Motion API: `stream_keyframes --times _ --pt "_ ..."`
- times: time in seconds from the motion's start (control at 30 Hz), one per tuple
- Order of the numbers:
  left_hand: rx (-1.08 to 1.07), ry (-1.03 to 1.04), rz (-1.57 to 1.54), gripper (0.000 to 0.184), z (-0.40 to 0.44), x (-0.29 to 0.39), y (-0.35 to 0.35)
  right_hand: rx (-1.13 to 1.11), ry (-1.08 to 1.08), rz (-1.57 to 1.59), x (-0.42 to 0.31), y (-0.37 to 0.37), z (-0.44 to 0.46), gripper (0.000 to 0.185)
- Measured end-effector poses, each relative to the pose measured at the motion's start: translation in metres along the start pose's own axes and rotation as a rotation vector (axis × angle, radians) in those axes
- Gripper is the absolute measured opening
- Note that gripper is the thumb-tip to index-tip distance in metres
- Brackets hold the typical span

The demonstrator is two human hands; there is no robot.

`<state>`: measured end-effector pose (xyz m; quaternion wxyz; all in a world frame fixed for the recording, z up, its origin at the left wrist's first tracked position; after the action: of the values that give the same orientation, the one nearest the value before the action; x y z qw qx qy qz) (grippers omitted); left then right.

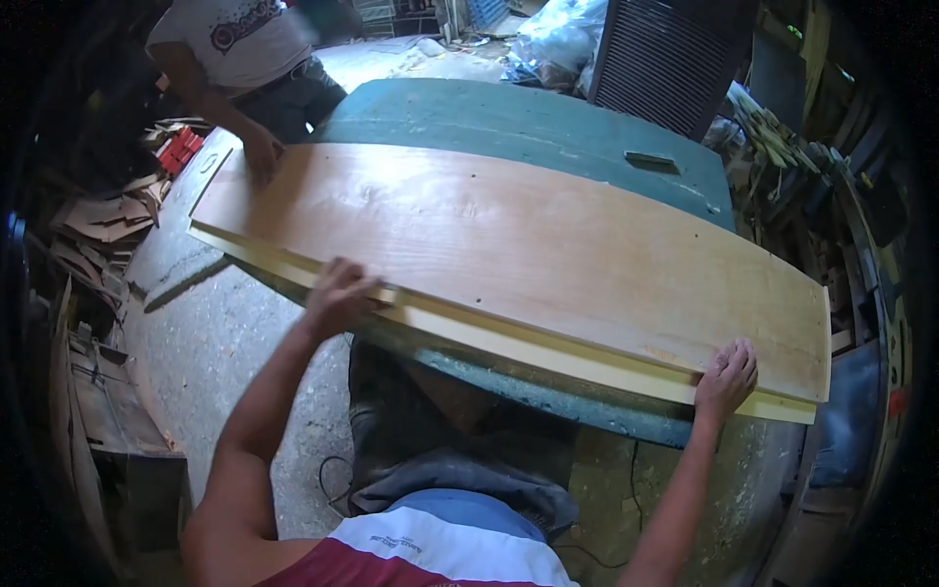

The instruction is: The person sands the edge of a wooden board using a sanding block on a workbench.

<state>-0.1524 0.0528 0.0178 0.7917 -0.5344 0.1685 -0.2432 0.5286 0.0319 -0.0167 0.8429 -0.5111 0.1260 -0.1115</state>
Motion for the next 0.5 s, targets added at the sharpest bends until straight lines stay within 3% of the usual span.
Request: stream_keyframes --times 0.17,0.27,0.33,0.43,0.47,0.5 --pt "0.031 0.055 -0.209 0.047 0.089 0.167 0.044 -0.042 -0.008 -0.008 0.011 0.005 0.004 0.038" --pt "0.003 0.021 -0.206 0.044 0.092 0.191 0.029 -0.053 -0.035 -0.006 0.02 0.008 0.003 0.037" --pt "0.054 -0.008 -0.221 0.043 0.073 0.162 0.02 -0.055 -0.054 0.009 0.023 0.01 0.006 0.037" --pt "0.178 -0.196 0.007 0.031 0.005 0.048 -0.002 -0.047 -0.038 -0.012 0.022 0.012 0.004 0.037" --pt "0.131 -0.235 0.172 0.028 -0.023 0.0 -0.008 -0.048 -0.022 -0.02 0.015 0.008 0.005 0.036" --pt "0.159 -0.29 0.112 0.026 -0.039 -0.027 -0.032 -0.045 -0.007 -0.027 0.011 0.006 0.005 0.036"
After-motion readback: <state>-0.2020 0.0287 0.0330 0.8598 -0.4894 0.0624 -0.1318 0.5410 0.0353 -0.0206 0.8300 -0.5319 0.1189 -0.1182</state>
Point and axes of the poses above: each hand's wrist, its own z-axis towards the middle knuckle, its own y-axis out of the palm, x = y × z, the point moved 2 cm from there along z, towards the middle knuckle, and after that the axes turned 11 degrees about -x, right-handed, at the moved point
